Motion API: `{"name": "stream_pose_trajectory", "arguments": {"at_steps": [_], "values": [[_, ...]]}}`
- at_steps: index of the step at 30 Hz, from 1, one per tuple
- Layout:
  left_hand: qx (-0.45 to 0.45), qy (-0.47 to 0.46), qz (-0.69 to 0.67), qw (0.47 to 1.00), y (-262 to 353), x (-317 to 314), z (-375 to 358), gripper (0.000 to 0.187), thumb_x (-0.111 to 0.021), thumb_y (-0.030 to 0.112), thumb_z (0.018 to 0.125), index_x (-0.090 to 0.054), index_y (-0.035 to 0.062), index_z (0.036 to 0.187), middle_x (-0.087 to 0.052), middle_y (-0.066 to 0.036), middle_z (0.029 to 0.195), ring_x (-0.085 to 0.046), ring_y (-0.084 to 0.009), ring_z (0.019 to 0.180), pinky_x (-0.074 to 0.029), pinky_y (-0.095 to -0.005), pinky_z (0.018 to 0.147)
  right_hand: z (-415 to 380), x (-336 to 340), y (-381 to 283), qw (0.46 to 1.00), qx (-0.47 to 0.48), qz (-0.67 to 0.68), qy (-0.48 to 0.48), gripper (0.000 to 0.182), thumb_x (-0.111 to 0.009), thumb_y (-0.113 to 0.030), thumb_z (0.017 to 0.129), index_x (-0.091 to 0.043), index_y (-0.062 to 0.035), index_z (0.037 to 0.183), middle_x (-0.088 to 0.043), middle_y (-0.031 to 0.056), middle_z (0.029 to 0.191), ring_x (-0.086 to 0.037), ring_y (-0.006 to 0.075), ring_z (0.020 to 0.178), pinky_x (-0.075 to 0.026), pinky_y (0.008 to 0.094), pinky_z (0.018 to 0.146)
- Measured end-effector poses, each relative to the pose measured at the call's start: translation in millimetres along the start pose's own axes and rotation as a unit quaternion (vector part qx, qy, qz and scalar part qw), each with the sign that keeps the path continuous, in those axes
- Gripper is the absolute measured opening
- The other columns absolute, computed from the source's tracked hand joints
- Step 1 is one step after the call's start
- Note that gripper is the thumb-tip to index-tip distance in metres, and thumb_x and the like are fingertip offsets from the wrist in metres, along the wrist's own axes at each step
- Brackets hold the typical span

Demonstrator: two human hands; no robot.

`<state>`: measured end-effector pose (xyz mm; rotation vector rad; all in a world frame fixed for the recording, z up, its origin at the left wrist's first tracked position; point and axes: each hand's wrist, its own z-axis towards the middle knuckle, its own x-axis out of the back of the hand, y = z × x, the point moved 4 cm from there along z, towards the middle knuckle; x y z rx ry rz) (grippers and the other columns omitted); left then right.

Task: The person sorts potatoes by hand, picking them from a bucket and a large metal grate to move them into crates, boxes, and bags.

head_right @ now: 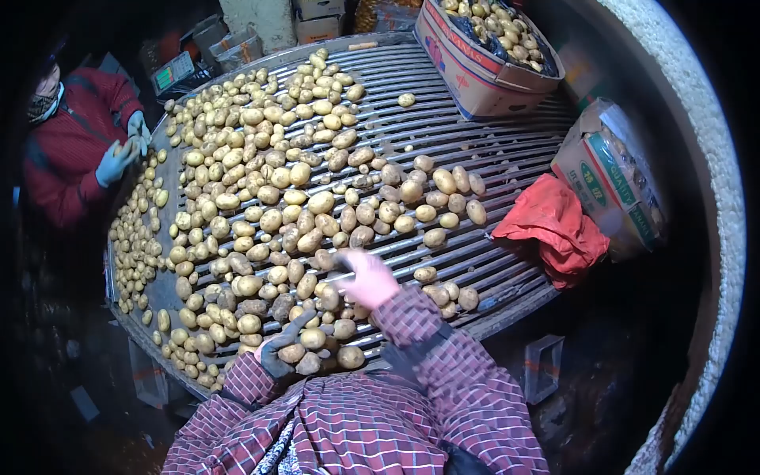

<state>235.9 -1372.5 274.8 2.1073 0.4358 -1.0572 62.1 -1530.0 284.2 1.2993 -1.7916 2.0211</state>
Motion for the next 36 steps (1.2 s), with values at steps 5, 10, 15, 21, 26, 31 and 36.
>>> {"name": "stream_pose_trajectory", "arguments": {"at_steps": [5, 10, 15, 21, 26, 31, 36], "values": [[-0.128, -0.041, 0.364, 0.922, 4.4, -3.0, -7.0, 0.079, -0.069, -0.011, 0.076, -0.031, 0.0049, 0.143, -0.053, -0.014, 0.132, -0.051, -0.0230, 0.122, -0.042, -0.0359, 0.104, 71.5, -30.5, 29.3, 0.962, -0.035, -0.271, -0.020, 0.038, -0.067, -0.031, 0.080, -0.059, -0.0072, 0.108, -0.060, 0.0120, 0.102, -0.061, 0.0294, 0.096, -0.050, 0.0406, 0.080], [0.047, -0.024, -0.186, 0.981, -18.4, 19.2, 2.8, 0.070, -0.054, 0.046, 0.092, -0.028, 0.0062, 0.145, -0.048, -0.015, 0.135, -0.052, -0.0269, 0.121, -0.042, -0.0405, 0.104, 62.3, -14.0, 8.8, 0.995, -0.090, -0.040, -0.033, 0.041, -0.071, -0.030, 0.075, -0.061, -0.0069, 0.108, -0.063, 0.0134, 0.104, -0.063, 0.0265, 0.092, -0.051, 0.0365, 0.082], [-0.003, -0.053, -0.083, 0.995, -14.0, 21.0, 6.3, 0.071, -0.050, 0.052, 0.092, -0.032, 0.0034, 0.140, -0.048, -0.018, 0.134, -0.051, -0.0275, 0.122, -0.042, -0.0402, 0.102, -10.7, -34.7, -38.2, 0.981, 0.072, 0.064, -0.166, 0.045, -0.075, -0.036, 0.074, -0.064, -0.0070, 0.106, -0.066, 0.0124, 0.095, -0.063, 0.0268, 0.093, -0.048, 0.0370, 0.089], [-0.236, -0.058, 0.460, 0.854, -0.9, 14.6, -3.7, 0.046, -0.060, 0.009, 0.089, -0.042, 0.0007, 0.130, -0.056, -0.016, 0.128, -0.056, -0.0250, 0.116, -0.044, -0.0367, 0.098, 68.0, 40.1, 26.8, 0.955, -0.008, -0.262, 0.136, 0.058, -0.070, -0.028, 0.074, -0.052, -0.0150, 0.128, -0.049, 0.0093, 0.131, -0.050, 0.0295, 0.113, -0.039, 0.0430, 0.097], [-0.171, -0.003, 0.304, 0.937, -6.5, 23.3, -7.0, 0.032, -0.050, 0.011, 0.095, -0.045, 0.0016, 0.126, -0.054, -0.017, 0.130, -0.056, -0.0242, 0.115, -0.045, -0.0344, 0.096, 57.2, 18.3, 32.8, 0.952, 0.038, -0.302, 0.027, 0.051, -0.068, -0.027, 0.074, -0.055, -0.0187, 0.123, -0.052, 0.0104, 0.114, -0.052, 0.0292, 0.102, -0.039, 0.0416, 0.096], [-0.161, 0.033, 0.188, 0.968, -11.6, 38.3, -6.3, 0.030, -0.051, 0.013, 0.095, -0.046, 0.0026, 0.123, -0.053, -0.017, 0.131, -0.055, -0.0237, 0.115, -0.045, -0.0344, 0.095, 1.6, 18.2, 34.3, 0.986, -0.023, -0.143, -0.086, 0.034, -0.067, -0.036, 0.074, -0.067, -0.0145, 0.102, -0.063, 0.0097, 0.107, -0.062, 0.0301, 0.093, -0.049, 0.0416, 0.085], [-0.070, 0.045, 0.033, 0.996, -22.8, 53.8, 7.4, 0.043, -0.048, 0.030, 0.097, -0.043, 0.0030, 0.129, -0.049, -0.018, 0.135, -0.052, -0.0269, 0.120, -0.042, -0.0365, 0.101, 28.4, 18.0, 68.8, 0.943, 0.001, -0.332, -0.008, 0.039, -0.064, -0.019, 0.077, -0.059, -0.0155, 0.116, -0.056, 0.0060, 0.125, -0.061, 0.0263, 0.096, -0.049, 0.0397, 0.085]]}}
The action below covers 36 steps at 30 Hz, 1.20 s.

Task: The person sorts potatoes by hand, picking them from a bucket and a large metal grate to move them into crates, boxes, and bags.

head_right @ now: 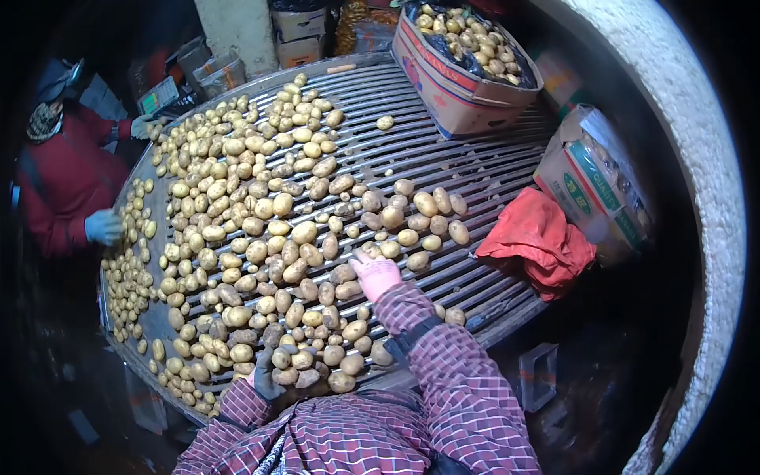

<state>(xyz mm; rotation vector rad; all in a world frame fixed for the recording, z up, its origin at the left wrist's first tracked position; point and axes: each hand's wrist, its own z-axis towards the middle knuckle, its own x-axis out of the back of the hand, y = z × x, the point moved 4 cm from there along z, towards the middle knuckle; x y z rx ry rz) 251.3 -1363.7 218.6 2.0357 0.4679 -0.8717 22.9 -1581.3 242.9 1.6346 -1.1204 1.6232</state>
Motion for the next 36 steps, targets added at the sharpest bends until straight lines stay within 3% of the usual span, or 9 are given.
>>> {"name": "stream_pose_trajectory", "arguments": {"at_steps": [10, 17, 21, 25, 28, 31, 33, 34, 36], "values": [[0.059, -0.039, -0.185, 0.980, 8.3, -23.2, 2.6, 0.073, -0.051, 0.049, 0.089, -0.030, 0.0062, 0.144, -0.038, -0.017, 0.144, -0.044, -0.0305, 0.128, -0.038, -0.0407, 0.107, 4.7, 24.6, -22.9, 0.906, -0.065, 0.415, 0.050, 0.020, -0.059, -0.017, 0.079, -0.061, -0.0026, 0.094, -0.062, 0.0179, 0.098, -0.061, 0.0326, 0.092, -0.048, 0.0394, 0.086], [0.062, -0.062, -0.180, 0.980, 4.4, -18.2, 1.9, 0.071, -0.047, 0.047, 0.091, -0.028, 0.0058, 0.145, -0.037, -0.016, 0.145, -0.043, -0.0290, 0.130, -0.037, -0.0388, 0.108, 93.5, 8.5, 38.4, 0.967, -0.242, -0.066, -0.051, 0.032, -0.046, -0.009, 0.090, -0.052, -0.0087, 0.122, -0.052, 0.0170, 0.118, -0.062, 0.0295, 0.098, -0.054, 0.0395, 0.078], [0.025, 0.021, -0.009, 0.999, 22.5, -19.0, -3.2, 0.073, -0.047, 0.046, 0.091, -0.025, 0.0048, 0.147, -0.035, -0.017, 0.146, -0.041, -0.0296, 0.131, -0.037, -0.0401, 0.108, 102.6, 0.2, 45.7, 0.975, -0.157, 0.156, -0.014, 0.032, -0.052, -0.020, 0.088, -0.057, -0.0102, 0.118, -0.060, 0.0183, 0.106, -0.061, 0.0341, 0.098, -0.049, 0.0417, 0.086], [-0.013, -0.011, -0.174, 0.985, 23.9, -24.6, 3.9, 0.061, -0.045, 0.034, 0.095, -0.028, 0.0027, 0.145, -0.035, -0.018, 0.146, -0.043, -0.0260, 0.129, -0.040, -0.0381, 0.106, 39.7, 34.3, -70.1, 0.908, 0.085, 0.410, -0.032, 0.041, -0.059, -0.024, 0.086, -0.057, -0.0113, 0.125, -0.059, 0.0130, 0.115, -0.054, 0.0288, 0.110, -0.043, 0.0382, 0.098], [-0.109, 0.081, 0.103, 0.985, 31.0, -28.7, 9.7, 0.060, -0.055, 0.032, 0.090, -0.034, 0.0053, 0.140, -0.041, -0.017, 0.139, -0.046, -0.0298, 0.126, -0.036, -0.0437, 0.108, -13.6, 22.5, -143.7, 0.858, 0.241, 0.454, -0.020, 0.042, -0.061, -0.024, 0.085, -0.056, -0.0105, 0.124, -0.058, 0.0123, 0.115, -0.052, 0.0296, 0.112, -0.041, 0.0403, 0.099], [-0.204, 0.037, 0.448, 0.870, 61.8, -51.1, 13.8, 0.072, -0.074, 0.025, 0.075, -0.037, 0.0067, 0.134, -0.048, -0.012, 0.130, -0.050, -0.0253, 0.121, -0.039, -0.0426, 0.104, -27.7, 19.1, -160.2, 0.875, 0.244, 0.416, -0.038, 0.041, -0.062, -0.027, 0.084, -0.057, -0.0101, 0.120, -0.058, 0.0119, 0.115, -0.050, 0.0315, 0.113, -0.038, 0.0417, 0.100], [-0.305, 0.056, 0.348, 0.885, 80.9, -88.7, 4.1, 0.071, -0.075, 0.022, 0.076, -0.037, 0.0044, 0.132, -0.051, -0.011, 0.128, -0.050, -0.0211, 0.121, -0.045, -0.0381, 0.100, -25.9, 15.4, -160.8, 0.856, 0.263, 0.435, -0.099, 0.046, -0.062, -0.030, 0.084, -0.054, -0.0085, 0.123, -0.054, 0.0139, 0.121, -0.047, 0.0331, 0.116, -0.036, 0.0428, 0.102], [-0.331, 0.035, 0.615, 0.715, 87.9, -97.3, 1.8, 0.073, -0.072, 0.022, 0.078, -0.033, 0.0056, 0.137, -0.048, -0.012, 0.134, -0.049, -0.0207, 0.122, -0.041, -0.0388, 0.104, -24.0, 25.6, -161.9, 0.849, 0.278, 0.432, -0.120, 0.048, -0.062, -0.030, 0.084, -0.052, -0.0082, 0.124, -0.052, 0.0145, 0.124, -0.046, 0.0334, 0.117, -0.035, 0.0429, 0.103], [-0.230, 0.065, 0.480, 0.844, 63.7, -73.6, 5.7, 0.077, -0.076, 0.023, 0.074, -0.034, 0.0076, 0.137, -0.047, -0.012, 0.133, -0.048, -0.0230, 0.123, -0.043, -0.0398, 0.101, -14.4, 34.3, -160.2, 0.810, 0.324, 0.439, -0.214, 0.056, -0.061, -0.032, 0.085, -0.046, -0.0072, 0.132, -0.046, 0.0157, 0.133, -0.041, 0.0336, 0.124, -0.032, 0.0422, 0.107]]}}
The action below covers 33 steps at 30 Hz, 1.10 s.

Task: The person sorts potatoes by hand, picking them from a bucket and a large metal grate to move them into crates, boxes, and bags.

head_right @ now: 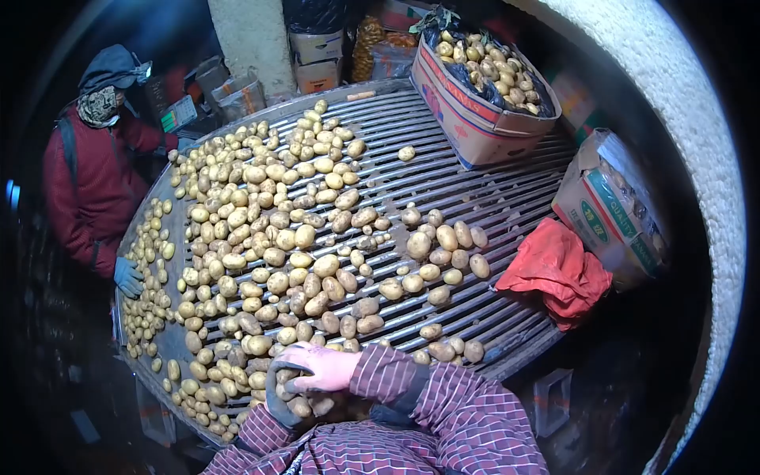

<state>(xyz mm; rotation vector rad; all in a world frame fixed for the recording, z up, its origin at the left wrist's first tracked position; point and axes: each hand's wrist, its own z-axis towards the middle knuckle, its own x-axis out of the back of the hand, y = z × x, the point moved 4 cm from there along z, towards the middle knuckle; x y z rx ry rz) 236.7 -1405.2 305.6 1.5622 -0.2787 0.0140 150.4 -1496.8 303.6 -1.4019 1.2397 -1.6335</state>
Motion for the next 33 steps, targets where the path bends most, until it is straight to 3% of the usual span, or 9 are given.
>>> {"name": "stream_pose_trajectory", "arguments": {"at_steps": [2, 4, 8, 9, 11, 14, 17, 23, 33], "values": [[0.214, 0.050, -0.535, 0.816, -28.0, -7.3, -10.2, 0.073, -0.078, 0.022, 0.072, -0.041, 0.0094, 0.133, -0.046, -0.010, 0.135, -0.047, -0.0216, 0.123, -0.047, -0.0358, 0.094, 3.5, 32.9, -2.7, 0.994, 0.012, 0.089, -0.056, 0.057, -0.057, -0.039, 0.090, -0.045, -0.0070, 0.135, -0.046, 0.0175, 0.135, -0.042, 0.0322, 0.126, -0.033, 0.0417, 0.107], [0.091, -0.035, -0.175, 0.980, 6.8, 7.3, 11.2, 0.048, -0.070, 0.028, 0.079, -0.054, 0.0120, 0.122, -0.053, -0.003, 0.122, -0.052, -0.0155, 0.113, -0.049, -0.0292, 0.086, 12.6, 88.0, 1.7, 0.995, -0.071, 0.073, 0.006, 0.055, -0.059, -0.041, 0.089, -0.049, -0.0097, 0.133, -0.052, 0.0188, 0.132, -0.050, 0.0327, 0.122, -0.039, 0.0406, 0.104], [-0.026, -0.048, 0.246, 0.968, -21.9, 7.2, -0.3, 0.044, -0.062, 0.036, 0.084, -0.056, 0.0124, 0.121, -0.054, 0.001, 0.117, -0.054, -0.0158, 0.110, -0.046, -0.0317, 0.090, 26.4, 212.4, 106.5, 0.826, -0.352, -0.318, 0.304, 0.057, -0.063, -0.049, 0.081, -0.059, -0.0069, 0.119, -0.055, 0.0188, 0.120, -0.053, 0.0314, 0.112, -0.045, 0.0443, 0.093], [0.030, -0.083, -0.129, 0.988, -27.9, 4.6, 1.7, 0.049, -0.057, 0.039, 0.087, -0.051, 0.0108, 0.127, -0.052, -0.002, 0.124, -0.051, -0.0176, 0.115, -0.044, -0.0326, 0.095, 26.0, 227.3, 112.1, 0.769, -0.439, -0.329, 0.329, 0.058, -0.063, -0.051, 0.080, -0.060, -0.0066, 0.118, -0.052, 0.0184, 0.124, -0.049, 0.0319, 0.117, -0.043, 0.0447, 0.095], [0.099, -0.100, -0.659, 0.738, -30.0, -0.1, 4.6, 0.058, -0.047, 0.044, 0.092, -0.040, 0.0077, 0.137, -0.046, -0.008, 0.136, -0.048, -0.0207, 0.122, -0.039, -0.0343, 0.102, 40.5, 237.0, 134.7, 0.743, -0.500, -0.358, 0.264, 0.058, -0.064, -0.053, 0.079, -0.062, -0.0058, 0.112, -0.050, 0.0191, 0.124, -0.049, 0.0346, 0.117, -0.042, 0.0444, 0.096], [0.102, -0.041, -0.333, 0.937, -99.5, 4.6, -22.1, 0.059, -0.035, 0.045, 0.096, -0.034, 0.0046, 0.140, -0.043, -0.013, 0.139, -0.042, -0.0250, 0.128, -0.034, -0.0429, 0.108, 60.7, 233.0, 148.9, 0.748, -0.496, -0.363, 0.250, 0.061, -0.068, -0.051, 0.077, -0.057, -0.0069, 0.118, -0.050, 0.0186, 0.121, -0.048, 0.0334, 0.116, -0.043, 0.0438, 0.095], [0.172, -0.014, -0.445, 0.878, -102.5, 0.4, -19.3, 0.055, -0.038, 0.040, 0.096, -0.035, 0.0078, 0.141, -0.041, -0.009, 0.142, -0.040, -0.0243, 0.131, -0.031, -0.0428, 0.108, 61.8, 215.7, 148.6, 0.788, -0.390, -0.387, 0.278, 0.062, -0.075, -0.040, 0.069, -0.054, -0.0082, 0.119, -0.051, 0.0162, 0.119, -0.049, 0.0336, 0.113, -0.044, 0.0440, 0.094], [-0.022, -0.031, 0.282, 0.959, -70.6, 15.2, -7.0, 0.057, -0.045, 0.043, 0.092, -0.037, 0.0185, 0.143, -0.040, -0.002, 0.144, -0.039, -0.0179, 0.132, -0.032, -0.0376, 0.106, 69.8, 224.7, 134.7, 0.847, -0.312, -0.241, 0.356, 0.054, -0.067, -0.027, 0.070, -0.056, -0.0079, 0.119, -0.059, 0.0149, 0.117, -0.058, 0.0322, 0.105, -0.048, 0.0395, 0.092], [0.008, -0.020, -0.059, 0.998, -36.8, 29.9, 16.0, 0.059, -0.055, 0.034, 0.092, -0.036, 0.0049, 0.140, -0.048, -0.009, 0.135, -0.046, -0.0220, 0.126, -0.038, -0.0349, 0.105, 109.2, 222.3, 180.6, 0.925, -0.248, -0.204, 0.202, 0.042, -0.070, -0.022, 0.066, -0.064, -0.0134, 0.108, -0.062, 0.0174, 0.108, -0.059, 0.0336, 0.104, -0.048, 0.0382, 0.093]]}}
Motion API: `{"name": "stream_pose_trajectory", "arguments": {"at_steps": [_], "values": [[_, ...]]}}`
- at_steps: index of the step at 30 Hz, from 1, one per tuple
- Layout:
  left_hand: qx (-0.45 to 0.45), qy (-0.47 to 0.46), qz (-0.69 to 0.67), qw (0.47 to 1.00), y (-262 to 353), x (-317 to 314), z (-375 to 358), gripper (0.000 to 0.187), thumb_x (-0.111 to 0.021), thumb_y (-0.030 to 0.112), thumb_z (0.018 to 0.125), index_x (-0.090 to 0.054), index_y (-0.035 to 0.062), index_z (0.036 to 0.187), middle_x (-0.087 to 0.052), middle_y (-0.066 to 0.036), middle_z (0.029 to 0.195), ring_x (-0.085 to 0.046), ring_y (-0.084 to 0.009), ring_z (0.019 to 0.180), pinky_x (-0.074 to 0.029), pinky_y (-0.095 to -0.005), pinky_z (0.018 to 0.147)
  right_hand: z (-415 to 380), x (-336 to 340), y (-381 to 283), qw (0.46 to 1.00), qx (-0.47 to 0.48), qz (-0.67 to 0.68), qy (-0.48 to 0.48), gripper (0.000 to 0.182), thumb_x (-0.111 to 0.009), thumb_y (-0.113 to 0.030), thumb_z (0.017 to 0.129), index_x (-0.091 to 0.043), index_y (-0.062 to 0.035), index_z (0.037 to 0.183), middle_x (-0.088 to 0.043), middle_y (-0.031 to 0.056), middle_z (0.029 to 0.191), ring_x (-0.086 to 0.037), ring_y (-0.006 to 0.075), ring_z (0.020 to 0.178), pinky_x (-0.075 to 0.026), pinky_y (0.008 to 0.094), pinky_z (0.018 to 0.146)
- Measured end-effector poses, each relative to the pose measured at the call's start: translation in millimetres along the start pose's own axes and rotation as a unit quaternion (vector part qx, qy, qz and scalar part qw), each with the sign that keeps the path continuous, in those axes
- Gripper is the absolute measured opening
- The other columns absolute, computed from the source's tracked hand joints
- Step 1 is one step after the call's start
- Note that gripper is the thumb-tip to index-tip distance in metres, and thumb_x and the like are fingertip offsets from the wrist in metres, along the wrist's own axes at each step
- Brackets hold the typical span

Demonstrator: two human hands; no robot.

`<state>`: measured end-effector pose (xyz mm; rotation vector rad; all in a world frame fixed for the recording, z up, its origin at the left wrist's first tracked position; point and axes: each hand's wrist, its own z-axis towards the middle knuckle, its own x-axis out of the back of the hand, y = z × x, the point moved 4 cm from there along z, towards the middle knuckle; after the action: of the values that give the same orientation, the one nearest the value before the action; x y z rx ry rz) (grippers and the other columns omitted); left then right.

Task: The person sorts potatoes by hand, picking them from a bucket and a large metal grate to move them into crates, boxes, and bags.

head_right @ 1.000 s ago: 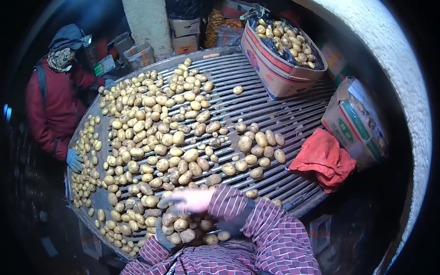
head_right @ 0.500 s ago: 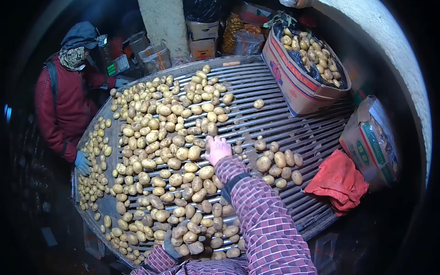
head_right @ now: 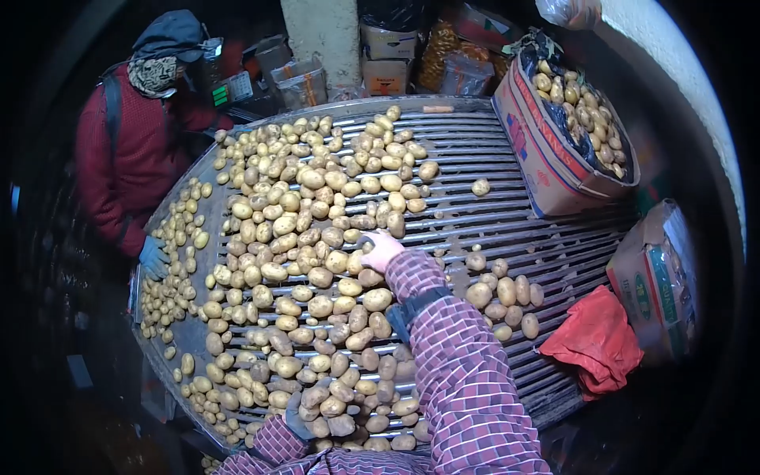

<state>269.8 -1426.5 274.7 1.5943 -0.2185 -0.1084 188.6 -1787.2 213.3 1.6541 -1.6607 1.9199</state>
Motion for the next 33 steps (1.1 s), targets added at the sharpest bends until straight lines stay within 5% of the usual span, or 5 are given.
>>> {"name": "stream_pose_trajectory", "arguments": {"at_steps": [7, 16, 18, 21, 33], "values": [[-0.045, 0.060, 0.076, 0.994, 6.1, 5.2, -8.9, 0.061, -0.067, 0.022, 0.083, -0.043, 0.0028, 0.135, -0.054, -0.008, 0.128, -0.055, -0.0189, 0.115, -0.047, -0.0287, 0.092, -54.9, -6.9, 7.6, 0.973, -0.001, 0.204, 0.111, 0.049, -0.075, -0.022, 0.065, -0.063, -0.0086, 0.110, -0.058, 0.0145, 0.114, -0.058, 0.0309, 0.106, -0.046, 0.0363, 0.094], [-0.036, 0.126, -0.058, 0.990, 19.8, 24.9, -38.6, 0.050, -0.060, 0.017, 0.090, -0.045, 0.0014, 0.135, -0.054, -0.010, 0.129, -0.053, -0.0206, 0.116, -0.043, -0.0345, 0.099, -82.6, -20.0, -46.1, 0.983, -0.032, -0.062, 0.172, 0.064, -0.078, -0.028, 0.057, -0.059, -0.0019, 0.113, -0.043, 0.0247, 0.131, -0.048, 0.0381, 0.120, -0.042, 0.0393, 0.102], [0.014, 0.108, -0.595, 0.796, -20.4, 14.1, -51.0, 0.045, -0.055, 0.015, 0.092, -0.045, 0.0021, 0.134, -0.046, -0.011, 0.138, -0.048, -0.0212, 0.123, -0.039, -0.0372, 0.104, -87.5, -14.0, -30.8, 0.988, -0.065, 0.047, 0.132, 0.055, -0.081, -0.027, 0.056, -0.065, -0.0013, 0.103, -0.057, 0.0175, 0.118, -0.056, 0.0301, 0.107, -0.047, 0.0375, 0.094], [-0.057, 0.001, -0.744, 0.665, -12.6, 22.8, -60.8, 0.050, -0.051, 0.031, 0.094, -0.043, 0.0064, 0.136, -0.050, -0.010, 0.132, -0.050, -0.0244, 0.119, -0.041, -0.0397, 0.103, -121.1, -26.4, -2.4, 0.856, -0.229, 0.463, 0.029, 0.034, -0.072, -0.006, 0.075, -0.063, -0.0061, 0.107, -0.063, 0.0027, 0.085, -0.062, 0.0134, 0.070, -0.050, 0.0260, 0.062], [0.075, 0.272, -0.517, 0.808, -110.0, 94.0, -213.4, 0.052, -0.047, 0.045, 0.095, -0.044, 0.0108, 0.134, -0.050, -0.008, 0.130, -0.056, -0.0207, 0.103, -0.053, -0.0394, 0.087, -218.3, -190.2, -223.2, 0.730, -0.119, 0.637, -0.216, 0.037, -0.065, -0.006, 0.079, -0.053, -0.0048, 0.114, -0.059, 0.0060, 0.089, -0.061, 0.0174, 0.075, -0.053, 0.0304, 0.066]]}}
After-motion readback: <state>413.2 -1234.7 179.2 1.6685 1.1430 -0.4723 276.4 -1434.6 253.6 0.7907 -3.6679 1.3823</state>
